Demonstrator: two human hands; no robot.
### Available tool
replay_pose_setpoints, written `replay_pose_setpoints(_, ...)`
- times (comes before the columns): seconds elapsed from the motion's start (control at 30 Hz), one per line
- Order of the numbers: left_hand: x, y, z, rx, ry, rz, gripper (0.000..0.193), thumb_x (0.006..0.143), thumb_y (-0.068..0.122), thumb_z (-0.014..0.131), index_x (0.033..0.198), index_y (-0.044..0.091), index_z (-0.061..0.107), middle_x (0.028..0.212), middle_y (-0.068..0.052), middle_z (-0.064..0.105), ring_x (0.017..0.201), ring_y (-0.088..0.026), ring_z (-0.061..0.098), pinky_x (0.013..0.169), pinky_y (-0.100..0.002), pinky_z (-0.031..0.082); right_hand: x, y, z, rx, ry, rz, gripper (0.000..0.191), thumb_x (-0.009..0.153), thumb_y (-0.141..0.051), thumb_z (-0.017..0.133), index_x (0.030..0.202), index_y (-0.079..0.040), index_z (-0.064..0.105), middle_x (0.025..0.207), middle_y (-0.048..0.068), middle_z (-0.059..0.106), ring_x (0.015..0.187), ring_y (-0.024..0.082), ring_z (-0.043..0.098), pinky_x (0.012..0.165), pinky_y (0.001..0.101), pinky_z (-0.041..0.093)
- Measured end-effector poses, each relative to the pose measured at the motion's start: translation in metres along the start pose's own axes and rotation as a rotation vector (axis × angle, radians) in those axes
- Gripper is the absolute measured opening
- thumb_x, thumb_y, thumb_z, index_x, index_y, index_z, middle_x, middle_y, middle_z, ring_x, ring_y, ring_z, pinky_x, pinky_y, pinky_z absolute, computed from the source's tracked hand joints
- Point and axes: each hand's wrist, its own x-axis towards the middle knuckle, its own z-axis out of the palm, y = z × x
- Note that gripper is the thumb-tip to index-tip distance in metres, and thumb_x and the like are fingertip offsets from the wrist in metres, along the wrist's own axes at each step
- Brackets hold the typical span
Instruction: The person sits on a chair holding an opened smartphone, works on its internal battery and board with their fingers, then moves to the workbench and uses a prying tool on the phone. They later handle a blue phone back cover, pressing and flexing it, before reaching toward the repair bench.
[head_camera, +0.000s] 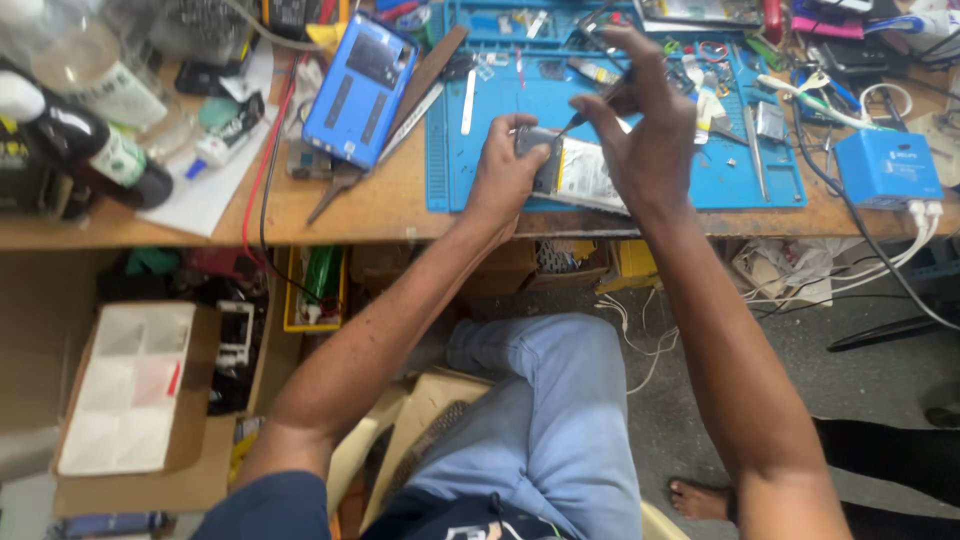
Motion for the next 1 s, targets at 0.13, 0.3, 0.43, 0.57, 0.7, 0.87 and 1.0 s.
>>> replay_pose_setpoints(0.13, 0.002, -0.007, -0.001, -0.075, 0.008, 0.027, 0.040, 0.093, -0.002, 0.059, 0.130, 0.001, 0.045, 0.120, -0.018, 0.065, 0.105, -0.019, 0.062, 0.090, -0.032, 0.054, -0.001, -0.005, 0.002, 0.068, -0.061, -0.126, 0.056, 0.106, 0.000, 0.071, 0.152, -0.015, 0.042, 0.102, 0.013, 0.075, 0.104, 0.023, 0.079, 0.086, 0.0325, 0.066)
replay_pose_setpoints(0.3, 0.006, -0.014, -0.003, -0.074, -0.002, 0.048, 0.040, 0.091, -0.003, 0.061, 0.128, 0.001, 0.046, 0.120, -0.017, 0.065, 0.106, -0.018, 0.062, 0.092, -0.031, 0.053, 0.003, -0.008, 0.001, 0.150, -0.141, -0.147, 0.059, 0.099, 0.009, 0.067, 0.149, -0.009, 0.041, 0.107, 0.016, 0.077, 0.101, 0.025, 0.078, 0.082, 0.0353, 0.063)
replay_pose_setpoints(0.43, 0.007, -0.017, -0.004, -0.119, -0.012, 0.044, 0.041, 0.091, -0.001, 0.062, 0.128, 0.001, 0.045, 0.119, -0.016, 0.066, 0.107, -0.019, 0.063, 0.092, -0.032, 0.054, 0.003, -0.010, -0.002, 0.062, -0.031, -0.017, 0.059, 0.102, -0.004, 0.077, 0.149, -0.016, 0.043, 0.102, 0.013, 0.077, 0.101, 0.022, 0.079, 0.079, 0.0304, 0.064)
replay_pose_setpoints(0.57, 0.006, -0.015, -0.003, 0.124, 0.079, 0.117, 0.042, 0.091, 0.001, 0.067, 0.129, 0.000, 0.052, 0.117, -0.016, 0.062, 0.104, -0.020, 0.059, 0.090, -0.033, 0.053, 0.008, -0.013, -0.001, 0.080, -0.074, 0.017, 0.060, 0.097, -0.002, 0.078, 0.145, -0.015, 0.044, 0.098, 0.015, 0.075, 0.096, 0.024, 0.078, 0.075, 0.0321, 0.061)
replay_pose_setpoints(0.7, 0.002, -0.011, -0.001, 0.015, 0.042, 0.043, 0.043, 0.089, 0.002, 0.064, 0.130, 0.002, 0.049, 0.118, -0.015, 0.060, 0.106, -0.019, 0.060, 0.089, -0.032, 0.054, 0.014, -0.011, 0.000, -0.032, 0.029, 0.085, 0.060, 0.097, -0.008, 0.087, 0.142, -0.017, 0.048, 0.090, 0.013, 0.077, 0.087, 0.020, 0.081, 0.069, 0.0327, 0.061)
replay_pose_setpoints(0.87, 0.002, -0.009, -0.002, -0.007, 0.045, 0.059, 0.042, 0.090, 0.002, 0.065, 0.130, 0.001, 0.049, 0.119, -0.016, 0.062, 0.107, -0.019, 0.061, 0.091, -0.032, 0.053, 0.000, 0.001, 0.003, 0.037, -0.029, -0.078, 0.064, 0.100, 0.002, 0.081, 0.147, -0.014, 0.041, 0.106, 0.016, 0.075, 0.104, 0.024, 0.078, 0.082, 0.0327, 0.065)
replay_pose_setpoints(1.0, 0.004, -0.017, -0.001, -0.002, 0.066, 0.024, 0.043, 0.089, 0.000, 0.065, 0.129, 0.000, 0.049, 0.118, -0.015, 0.063, 0.105, -0.021, 0.062, 0.089, -0.034, 0.055, -0.006, 0.012, 0.008, 0.089, -0.120, -0.047, 0.060, 0.108, 0.005, 0.074, 0.154, -0.012, 0.039, 0.111, 0.012, 0.079, 0.112, 0.019, 0.080, 0.091, 0.0296, 0.068)
